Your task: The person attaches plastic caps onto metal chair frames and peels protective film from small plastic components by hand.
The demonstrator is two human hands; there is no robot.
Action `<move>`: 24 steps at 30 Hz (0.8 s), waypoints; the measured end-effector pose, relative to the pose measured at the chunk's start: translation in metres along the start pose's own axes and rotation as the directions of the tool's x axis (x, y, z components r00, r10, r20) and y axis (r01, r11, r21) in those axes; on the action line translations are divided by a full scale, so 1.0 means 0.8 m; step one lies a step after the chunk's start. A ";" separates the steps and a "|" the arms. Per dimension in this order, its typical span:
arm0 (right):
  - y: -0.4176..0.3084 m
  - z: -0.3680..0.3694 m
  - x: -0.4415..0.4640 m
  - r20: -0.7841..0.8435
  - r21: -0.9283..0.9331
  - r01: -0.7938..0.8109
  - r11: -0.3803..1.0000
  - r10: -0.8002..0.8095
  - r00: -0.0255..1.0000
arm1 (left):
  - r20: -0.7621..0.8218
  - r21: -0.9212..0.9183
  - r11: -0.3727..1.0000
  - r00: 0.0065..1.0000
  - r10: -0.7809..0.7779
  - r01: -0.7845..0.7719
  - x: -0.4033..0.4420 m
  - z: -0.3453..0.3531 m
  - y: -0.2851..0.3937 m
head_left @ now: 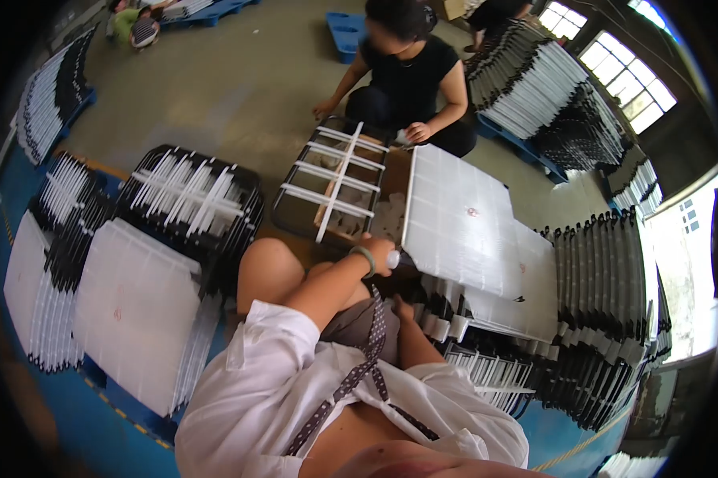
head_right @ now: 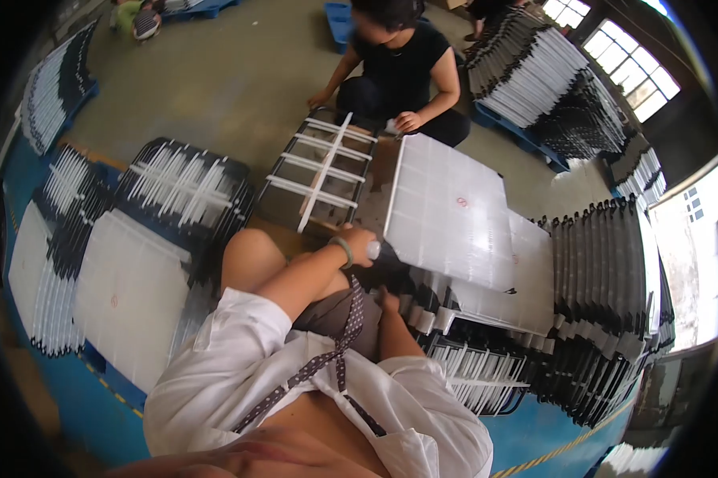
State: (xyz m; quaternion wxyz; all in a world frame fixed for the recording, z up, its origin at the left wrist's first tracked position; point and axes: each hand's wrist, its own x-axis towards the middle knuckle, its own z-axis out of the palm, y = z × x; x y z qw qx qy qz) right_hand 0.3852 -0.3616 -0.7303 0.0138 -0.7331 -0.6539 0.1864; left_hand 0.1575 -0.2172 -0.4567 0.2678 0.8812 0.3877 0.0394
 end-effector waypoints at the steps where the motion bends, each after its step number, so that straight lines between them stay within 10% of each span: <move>1: -0.012 -0.002 0.002 0.118 0.617 -0.390 0.683 0.410 0.905 | 0.011 0.004 1.000 1.000 -0.011 0.011 0.005 0.007 -0.003; 2: -0.027 -0.002 0.002 0.444 0.864 -0.499 -0.068 0.572 0.690 | 0.024 0.009 1.000 0.999 -0.023 0.023 0.011 0.014 -0.006; 4: -0.027 0.006 0.010 0.590 0.806 -0.473 -0.356 0.414 0.693 | 0.036 0.029 0.999 0.999 -0.015 0.014 0.013 0.015 -0.003; 7: -0.039 -0.001 0.011 0.448 0.787 -0.598 0.150 0.527 0.722 | 0.055 0.030 0.999 0.998 0.011 -0.013 0.013 0.018 -0.001; 10: 0.032 0.146 0.068 0.423 0.869 -0.490 0.064 0.418 0.804 | 0.074 -0.010 1.000 0.997 0.024 -0.024 0.018 0.031 -0.013; 13: -0.023 0.021 0.024 0.335 0.650 -0.540 0.534 0.436 0.835 | 0.102 -0.073 0.997 0.995 0.011 -0.004 0.021 0.038 -0.014; 18: 0.000 0.045 0.027 0.438 0.887 -0.458 -0.047 0.398 0.806 | 0.159 -0.052 0.998 0.987 0.033 -0.025 0.027 0.040 -0.015; 21: -0.020 0.014 0.008 0.416 0.883 -0.466 0.044 0.385 0.824 | 0.165 -0.055 0.998 0.986 0.026 -0.017 0.024 0.035 -0.012; 24: -0.011 0.015 0.018 0.674 0.735 -0.585 -0.343 0.279 0.684 | 0.182 -0.067 0.998 0.983 0.030 -0.018 0.026 0.033 -0.013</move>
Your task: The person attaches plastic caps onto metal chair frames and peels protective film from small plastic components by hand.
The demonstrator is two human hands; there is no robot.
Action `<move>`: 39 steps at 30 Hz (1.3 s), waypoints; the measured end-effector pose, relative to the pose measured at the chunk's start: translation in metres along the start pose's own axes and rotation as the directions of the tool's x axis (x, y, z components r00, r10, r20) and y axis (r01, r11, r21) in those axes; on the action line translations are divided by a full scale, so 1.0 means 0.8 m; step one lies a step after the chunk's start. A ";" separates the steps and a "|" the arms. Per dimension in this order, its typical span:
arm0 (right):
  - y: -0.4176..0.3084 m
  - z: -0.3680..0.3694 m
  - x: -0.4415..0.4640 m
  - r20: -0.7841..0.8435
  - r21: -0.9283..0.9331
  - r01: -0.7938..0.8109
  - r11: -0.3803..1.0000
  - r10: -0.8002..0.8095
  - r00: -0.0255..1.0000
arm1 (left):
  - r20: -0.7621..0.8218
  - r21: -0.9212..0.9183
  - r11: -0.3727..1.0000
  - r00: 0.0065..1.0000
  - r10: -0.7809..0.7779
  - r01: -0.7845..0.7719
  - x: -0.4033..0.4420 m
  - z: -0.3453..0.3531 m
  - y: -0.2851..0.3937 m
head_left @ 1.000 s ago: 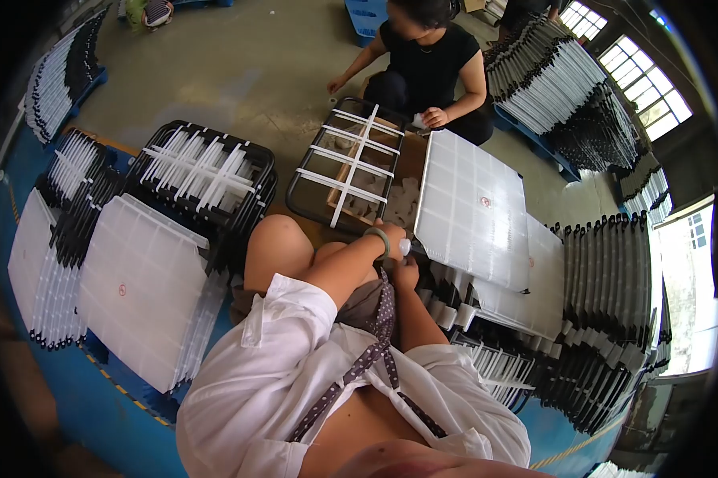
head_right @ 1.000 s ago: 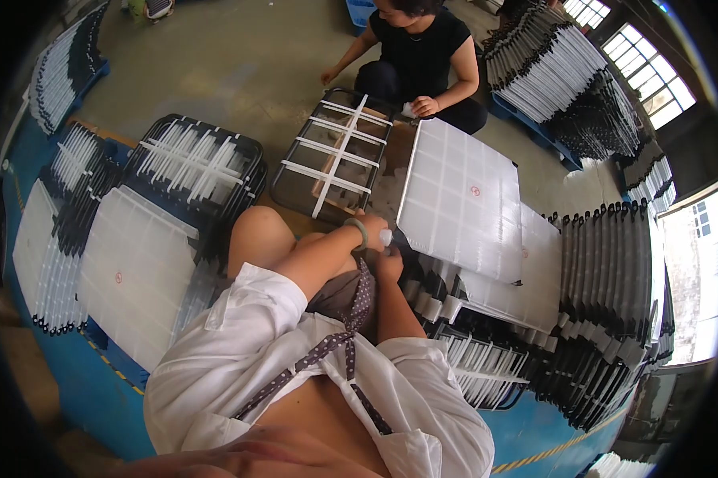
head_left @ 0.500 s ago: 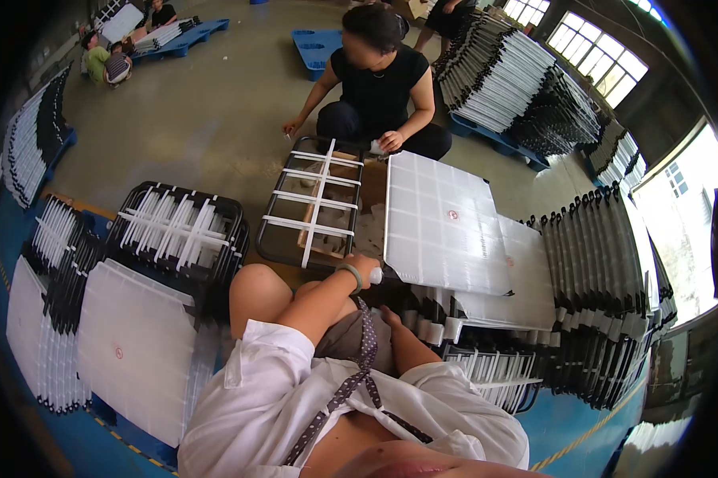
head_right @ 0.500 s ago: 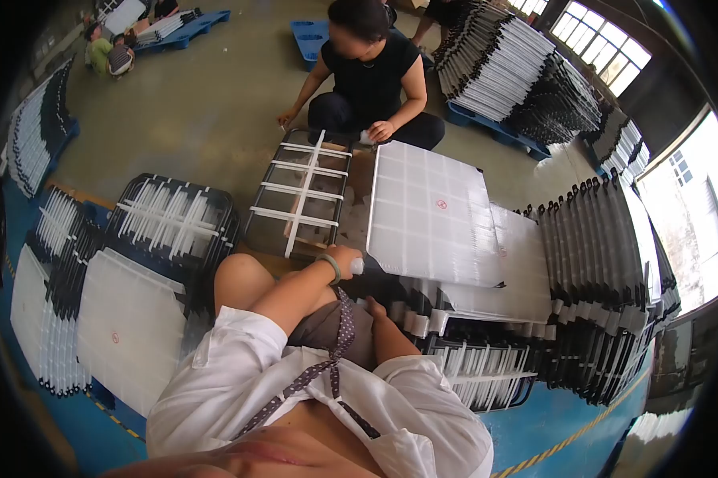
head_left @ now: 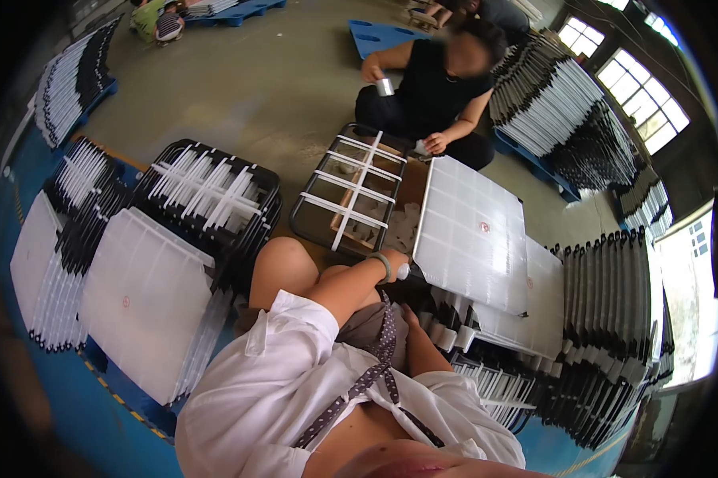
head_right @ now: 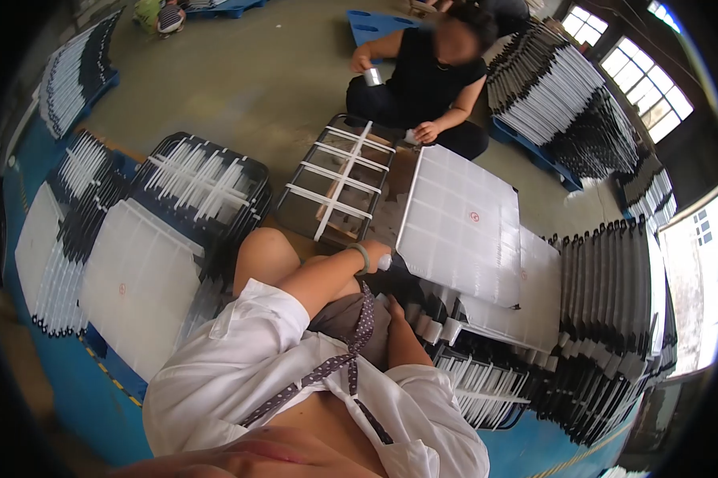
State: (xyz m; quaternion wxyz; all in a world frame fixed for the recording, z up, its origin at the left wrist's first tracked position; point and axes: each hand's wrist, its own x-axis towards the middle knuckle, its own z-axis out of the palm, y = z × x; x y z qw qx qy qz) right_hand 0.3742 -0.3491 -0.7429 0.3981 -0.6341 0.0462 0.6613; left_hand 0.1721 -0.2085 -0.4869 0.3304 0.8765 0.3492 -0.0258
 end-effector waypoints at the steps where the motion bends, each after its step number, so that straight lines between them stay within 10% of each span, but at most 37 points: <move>1: 0.001 -0.003 0.002 0.006 0.046 -0.028 0.999 0.028 1.000 | -0.008 0.000 1.000 1.000 0.005 -0.005 0.003 0.004 -0.002; 12: -0.006 0.011 -0.061 -0.111 0.073 0.268 0.961 -0.259 0.959 | -0.051 0.076 0.997 0.998 0.029 -0.025 0.018 0.017 -0.008; 19: -0.037 0.024 -0.195 -0.171 -0.077 0.700 0.710 -0.701 0.693 | -0.044 -0.016 0.998 0.998 0.052 -0.053 0.017 0.016 -0.013; 23: -0.058 0.104 -0.358 0.086 0.394 0.342 0.853 -0.404 0.910 | 0.018 0.011 1.000 1.000 -0.009 0.009 0.037 0.029 -0.016; 27: -0.046 0.172 -0.429 0.737 0.489 -0.209 0.847 -0.273 0.618 | -0.163 0.007 0.999 0.986 0.032 -0.031 0.053 0.054 -0.031; 30: -0.018 0.216 -0.426 0.950 0.312 -0.655 0.688 -0.202 0.240 | 0.067 0.058 0.998 0.997 -0.038 0.034 0.049 0.034 -0.020; 39: -0.009 0.252 -0.367 0.996 0.014 -0.541 0.841 0.035 0.080 | 0.034 -0.006 0.999 0.998 0.052 -0.052 0.035 0.029 -0.023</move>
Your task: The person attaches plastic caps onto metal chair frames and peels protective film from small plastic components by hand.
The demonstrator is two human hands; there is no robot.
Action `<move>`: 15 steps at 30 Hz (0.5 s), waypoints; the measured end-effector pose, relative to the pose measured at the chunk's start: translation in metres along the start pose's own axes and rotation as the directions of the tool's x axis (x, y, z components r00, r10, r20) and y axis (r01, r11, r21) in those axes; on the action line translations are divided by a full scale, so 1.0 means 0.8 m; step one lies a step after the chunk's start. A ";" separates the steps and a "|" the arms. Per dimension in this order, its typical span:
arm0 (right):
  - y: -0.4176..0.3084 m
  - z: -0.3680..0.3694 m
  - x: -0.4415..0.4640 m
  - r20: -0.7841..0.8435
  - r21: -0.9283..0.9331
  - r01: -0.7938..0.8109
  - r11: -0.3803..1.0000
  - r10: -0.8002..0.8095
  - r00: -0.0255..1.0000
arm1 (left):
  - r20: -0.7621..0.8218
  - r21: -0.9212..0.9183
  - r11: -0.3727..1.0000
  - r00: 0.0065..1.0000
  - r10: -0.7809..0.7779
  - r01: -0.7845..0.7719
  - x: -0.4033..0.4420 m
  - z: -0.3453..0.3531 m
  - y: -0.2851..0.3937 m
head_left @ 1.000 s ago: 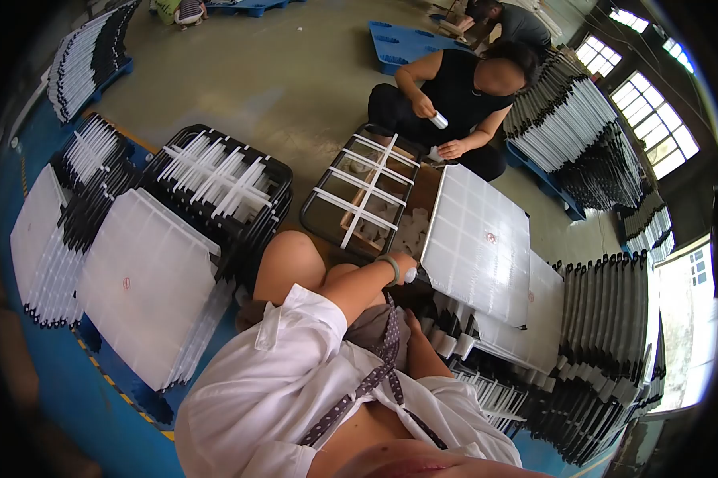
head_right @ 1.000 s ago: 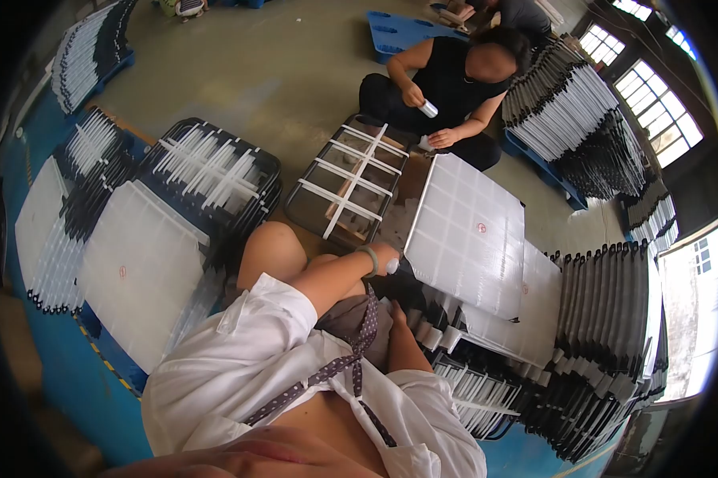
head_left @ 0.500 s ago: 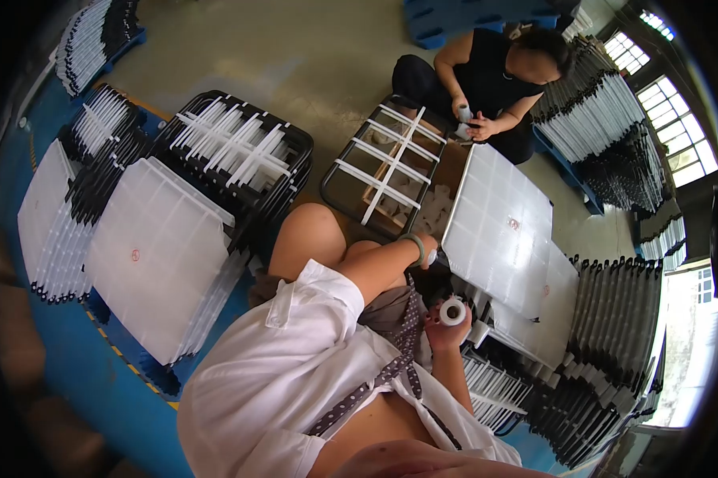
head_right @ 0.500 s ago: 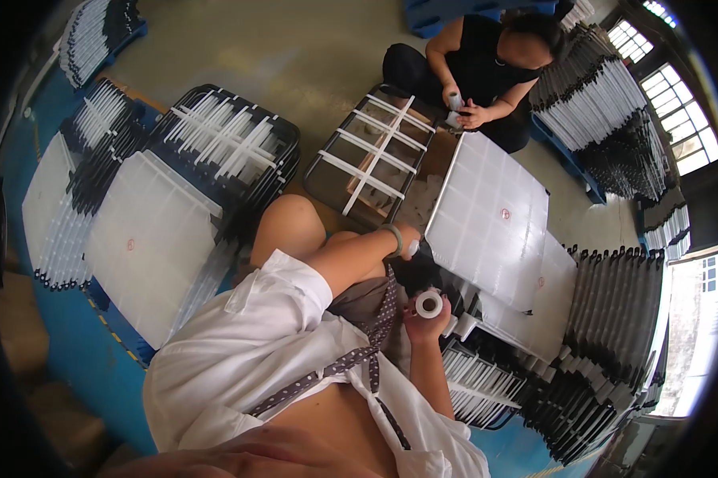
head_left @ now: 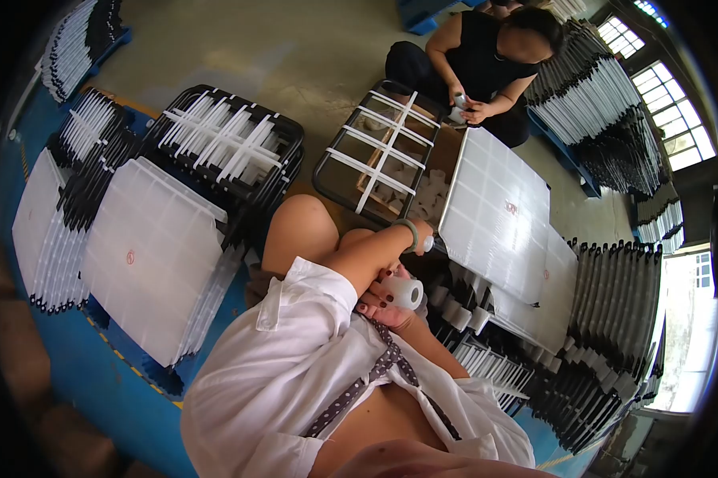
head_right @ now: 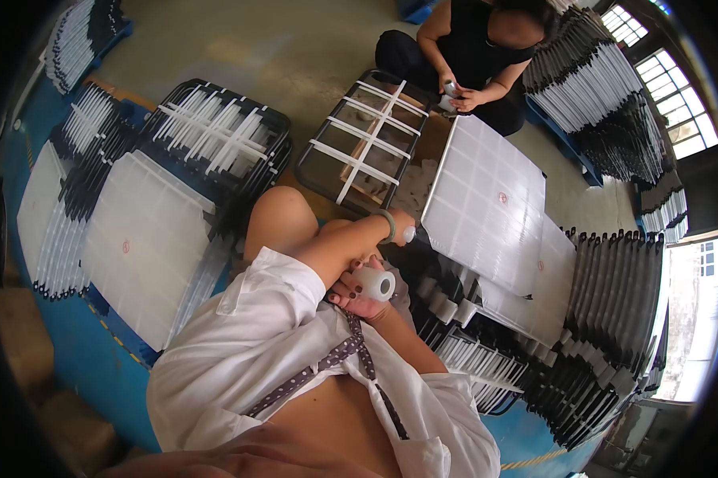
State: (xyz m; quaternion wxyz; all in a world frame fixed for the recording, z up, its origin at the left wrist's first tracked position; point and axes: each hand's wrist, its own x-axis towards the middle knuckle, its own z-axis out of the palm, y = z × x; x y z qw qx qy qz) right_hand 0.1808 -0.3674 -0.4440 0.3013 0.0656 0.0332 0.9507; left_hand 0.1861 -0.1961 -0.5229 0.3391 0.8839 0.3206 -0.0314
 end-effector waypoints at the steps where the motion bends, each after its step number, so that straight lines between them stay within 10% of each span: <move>1: 0.000 0.001 -0.001 0.002 -0.030 0.009 1.000 -0.009 1.000 | 0.015 0.014 1.000 1.000 0.007 -0.007 0.001 -0.003 0.002; 15: 0.007 0.002 -0.002 0.013 -0.045 0.020 0.999 -0.020 1.000 | -0.066 -0.036 0.999 0.998 0.022 -0.024 -0.009 -0.005 0.001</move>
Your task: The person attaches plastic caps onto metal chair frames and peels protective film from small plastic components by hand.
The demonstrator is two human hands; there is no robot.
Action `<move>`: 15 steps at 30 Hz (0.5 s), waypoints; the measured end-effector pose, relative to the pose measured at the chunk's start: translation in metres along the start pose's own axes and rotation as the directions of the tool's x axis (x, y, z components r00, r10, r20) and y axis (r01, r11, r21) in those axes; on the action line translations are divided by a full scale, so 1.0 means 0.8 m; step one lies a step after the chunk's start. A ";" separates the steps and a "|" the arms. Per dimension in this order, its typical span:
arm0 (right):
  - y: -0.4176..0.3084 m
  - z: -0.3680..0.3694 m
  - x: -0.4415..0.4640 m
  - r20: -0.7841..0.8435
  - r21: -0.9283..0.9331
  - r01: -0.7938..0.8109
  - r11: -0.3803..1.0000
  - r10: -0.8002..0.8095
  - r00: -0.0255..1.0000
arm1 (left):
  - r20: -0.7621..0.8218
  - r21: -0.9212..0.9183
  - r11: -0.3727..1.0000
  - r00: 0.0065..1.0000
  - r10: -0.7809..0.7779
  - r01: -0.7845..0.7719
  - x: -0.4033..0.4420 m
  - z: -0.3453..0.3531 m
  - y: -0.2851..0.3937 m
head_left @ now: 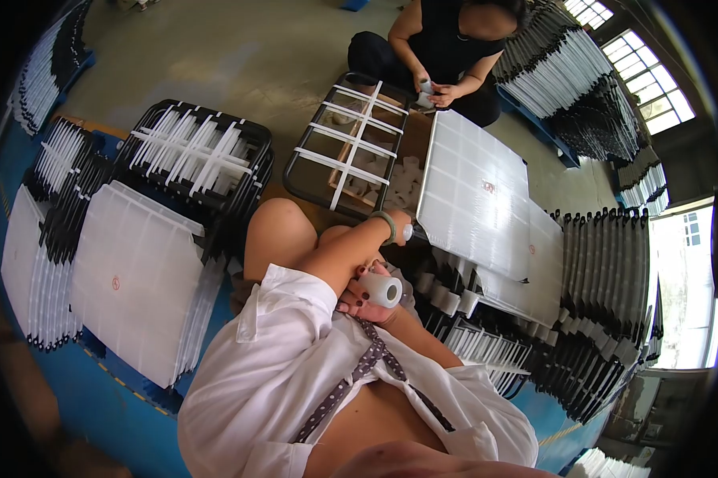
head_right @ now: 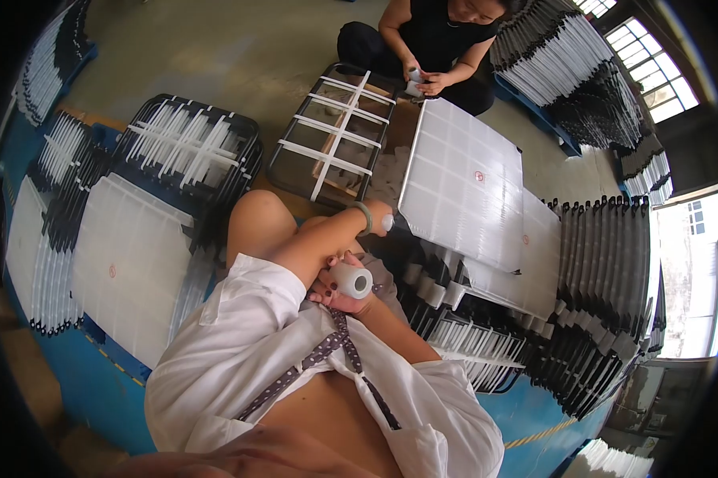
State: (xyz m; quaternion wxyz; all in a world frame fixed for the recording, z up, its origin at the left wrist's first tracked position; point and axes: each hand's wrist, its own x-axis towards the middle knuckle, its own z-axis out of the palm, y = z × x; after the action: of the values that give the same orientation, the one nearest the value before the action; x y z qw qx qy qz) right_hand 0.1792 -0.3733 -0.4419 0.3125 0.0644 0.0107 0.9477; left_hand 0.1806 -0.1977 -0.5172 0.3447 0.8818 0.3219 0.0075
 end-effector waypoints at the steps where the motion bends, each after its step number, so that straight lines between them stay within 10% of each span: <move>1: -0.001 -0.005 -0.001 0.009 -0.009 -0.004 1.000 0.004 1.000 | -0.013 -0.017 1.000 1.000 -0.005 0.004 -0.001 0.001 0.000; 15: -0.001 -0.004 0.001 -0.006 -0.018 -0.008 1.000 0.008 1.000 | -0.003 0.041 0.999 1.000 0.005 -0.005 -0.011 -0.010 0.008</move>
State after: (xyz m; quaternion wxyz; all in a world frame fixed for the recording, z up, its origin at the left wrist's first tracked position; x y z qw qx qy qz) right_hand 0.1789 -0.3721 -0.4447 0.3093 0.0591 0.0030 0.9491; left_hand 0.1756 -0.2014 -0.5049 0.3261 0.8894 0.3203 0.0032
